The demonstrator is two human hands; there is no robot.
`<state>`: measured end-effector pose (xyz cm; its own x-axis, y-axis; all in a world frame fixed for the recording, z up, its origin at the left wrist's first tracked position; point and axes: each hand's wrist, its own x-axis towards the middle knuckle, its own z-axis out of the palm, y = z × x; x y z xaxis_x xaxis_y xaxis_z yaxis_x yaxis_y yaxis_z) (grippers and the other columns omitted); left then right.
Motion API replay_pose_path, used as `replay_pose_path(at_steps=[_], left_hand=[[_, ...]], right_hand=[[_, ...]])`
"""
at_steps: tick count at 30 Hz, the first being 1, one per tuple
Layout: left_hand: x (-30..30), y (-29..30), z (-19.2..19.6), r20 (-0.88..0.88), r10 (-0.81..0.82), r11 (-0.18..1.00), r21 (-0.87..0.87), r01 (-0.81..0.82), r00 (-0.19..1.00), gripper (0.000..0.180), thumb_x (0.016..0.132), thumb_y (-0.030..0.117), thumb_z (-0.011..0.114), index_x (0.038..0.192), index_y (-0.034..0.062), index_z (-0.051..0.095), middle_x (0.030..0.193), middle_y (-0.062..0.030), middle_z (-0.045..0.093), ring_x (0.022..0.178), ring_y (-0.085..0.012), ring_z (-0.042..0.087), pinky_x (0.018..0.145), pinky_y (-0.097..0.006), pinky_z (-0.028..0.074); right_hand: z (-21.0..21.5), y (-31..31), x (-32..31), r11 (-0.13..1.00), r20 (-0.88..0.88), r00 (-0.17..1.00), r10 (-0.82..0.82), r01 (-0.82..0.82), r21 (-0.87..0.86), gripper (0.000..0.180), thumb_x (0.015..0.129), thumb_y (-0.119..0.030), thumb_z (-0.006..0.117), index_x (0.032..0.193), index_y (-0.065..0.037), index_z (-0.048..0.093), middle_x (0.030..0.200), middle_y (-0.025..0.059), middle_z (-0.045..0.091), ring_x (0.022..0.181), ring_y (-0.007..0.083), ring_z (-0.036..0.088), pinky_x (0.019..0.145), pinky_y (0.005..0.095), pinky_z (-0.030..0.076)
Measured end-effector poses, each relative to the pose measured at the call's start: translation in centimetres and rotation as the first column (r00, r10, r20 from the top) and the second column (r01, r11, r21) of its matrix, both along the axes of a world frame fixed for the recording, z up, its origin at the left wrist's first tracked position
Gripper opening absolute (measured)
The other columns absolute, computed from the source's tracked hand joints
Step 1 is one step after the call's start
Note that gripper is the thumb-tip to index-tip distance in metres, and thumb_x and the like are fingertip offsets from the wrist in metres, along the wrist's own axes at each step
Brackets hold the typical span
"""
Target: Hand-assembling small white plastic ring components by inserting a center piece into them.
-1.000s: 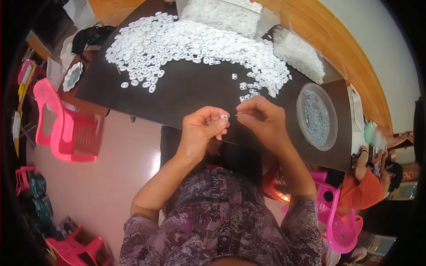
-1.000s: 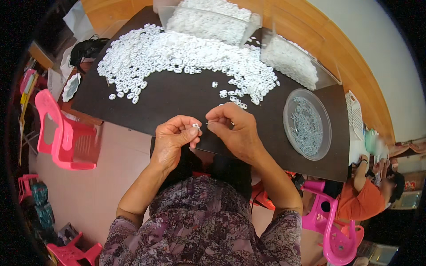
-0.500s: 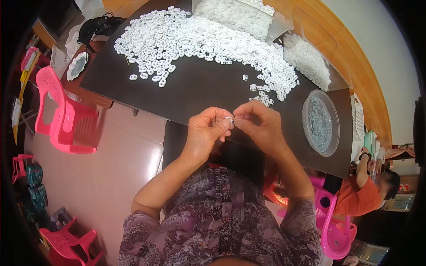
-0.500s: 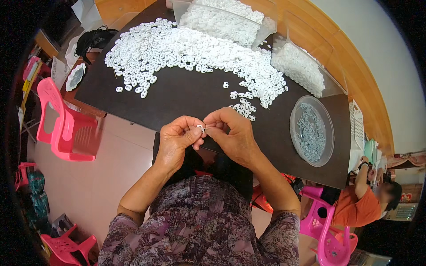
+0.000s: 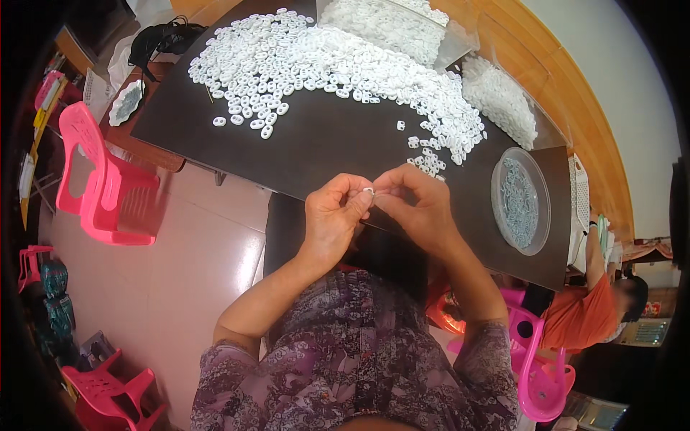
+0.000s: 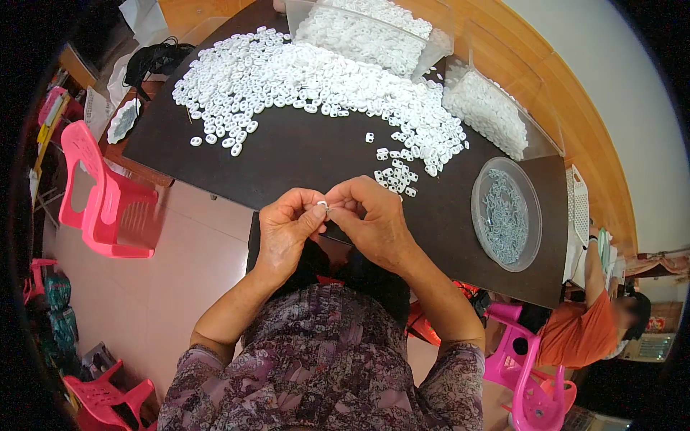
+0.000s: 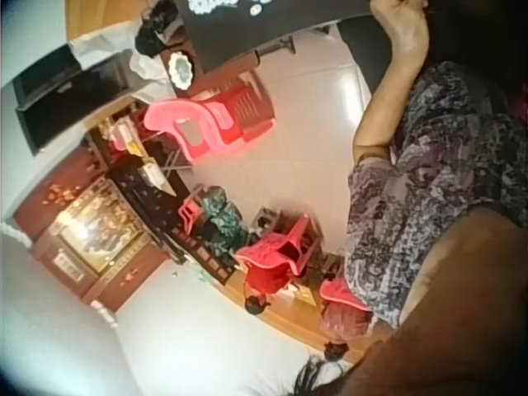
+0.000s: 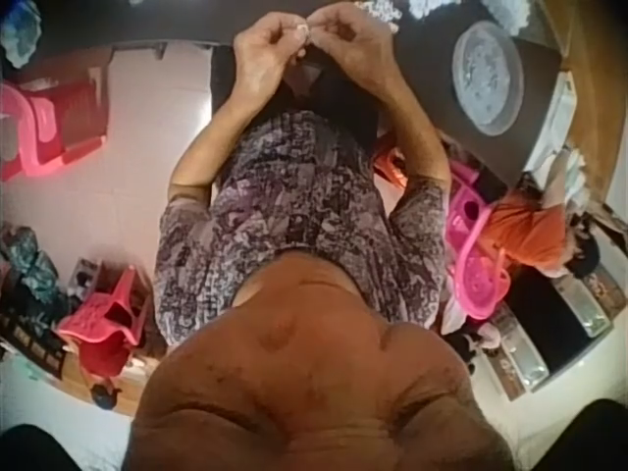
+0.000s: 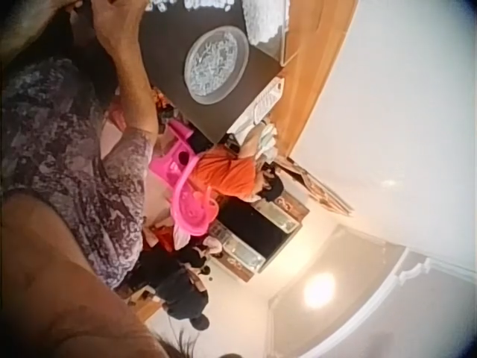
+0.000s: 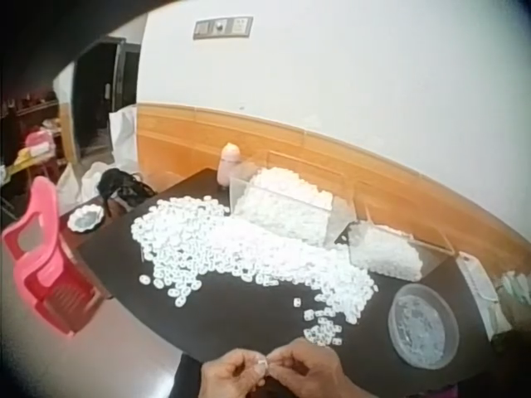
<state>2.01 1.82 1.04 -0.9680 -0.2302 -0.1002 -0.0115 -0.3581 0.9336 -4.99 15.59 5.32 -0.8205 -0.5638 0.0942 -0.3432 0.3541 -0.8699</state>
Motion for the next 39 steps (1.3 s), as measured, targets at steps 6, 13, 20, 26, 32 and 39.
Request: replay_pose_path(at_steps=[6, 13, 20, 26, 32, 39], left_hand=[[0.2, -0.3, 0.3, -0.009, 0.006, 0.998, 0.059, -0.006, 1.000, 0.014, 0.089, 0.014, 0.061, 0.094, 0.0009, 0.062, 0.077, 0.0001, 0.060, 0.065, -0.0045, 0.053, 0.056, -0.017, 0.043], [0.2, -0.4, 0.1, -0.012, -0.003, 0.998, 0.056, 0.003, 1.000, 0.012, 0.089, 0.012, 0.061, 0.093, 0.0010, 0.063, 0.078, 0.0002, 0.060, 0.065, -0.0044, 0.052, 0.056, -0.017, 0.043], [0.2, -0.5, 0.1, -0.037, 0.027, 0.999, 0.047, -0.025, 0.999, 0.005, 0.088, 0.006, 0.058, 0.090, 0.0025, 0.062, 0.071, 0.0031, 0.055, 0.060, -0.0022, 0.048, 0.050, -0.016, 0.039], [0.3, -0.9, -0.2, -0.026, -0.025, 0.997, 0.078, 0.027, 0.999, 0.012, 0.089, 0.014, 0.061, 0.089, 0.0022, 0.061, 0.077, 0.0009, 0.059, 0.064, -0.0043, 0.051, 0.057, -0.018, 0.042], [0.3, -0.8, -0.6, -0.075, -0.004, 1.000, 0.031, 0.006, 0.997, 0.012, 0.089, 0.013, 0.061, 0.090, 0.0018, 0.061, 0.076, 0.0012, 0.059, 0.064, -0.0039, 0.051, 0.056, -0.018, 0.042], [0.5, -0.2, -0.5, -0.051, 0.099, 0.994, -0.045, -0.102, 0.994, 0.004, 0.086, 0.002, 0.059, 0.084, -0.0013, 0.060, 0.070, 0.0007, 0.054, 0.061, -0.0050, 0.049, 0.052, -0.020, 0.040]], right_hand=[[0.0, 0.0, -0.3, 0.998, 0.061, 0.998, -0.009, 0.013, -0.058, 0.014, 0.076, -0.002, 0.067, 0.089, -0.001, 0.064, 0.081, 0.0017, 0.063, 0.076, 0.0074, 0.057, 0.070, 0.0225, 0.047], [-0.2, -0.1, -0.3, 0.999, 0.100, 0.995, 0.011, -0.005, -0.052, 0.016, 0.077, 0.000, 0.066, 0.092, 0.000, 0.063, 0.083, 0.0019, 0.063, 0.079, 0.0073, 0.058, 0.072, 0.0223, 0.048], [-0.5, -0.1, -0.4, 0.999, 0.117, 0.993, 0.026, -0.022, -0.038, 0.017, 0.076, 0.001, 0.067, 0.093, 0.001, 0.063, 0.086, 0.0024, 0.063, 0.080, 0.0081, 0.059, 0.072, 0.0228, 0.048], [-0.3, -0.3, -0.4, 0.999, 0.161, 0.986, 0.031, -0.026, -0.031, 0.017, 0.076, 0.001, 0.067, 0.093, 0.001, 0.063, 0.086, 0.0025, 0.063, 0.079, 0.0085, 0.059, 0.072, 0.0229, 0.048], [-0.4, -0.4, -0.4, 0.999, 0.158, 0.987, 0.032, -0.031, -0.012, 0.018, 0.076, 0.002, 0.067, 0.093, 0.001, 0.063, 0.087, 0.0030, 0.063, 0.080, 0.0089, 0.060, 0.073, 0.0230, 0.049], [-0.9, -0.7, -0.2, 0.998, 0.168, 0.985, 0.027, -0.018, -0.055, 0.015, 0.077, 0.001, 0.067, 0.091, 0.001, 0.063, 0.087, 0.0030, 0.063, 0.079, 0.0085, 0.059, 0.073, 0.0225, 0.049]])
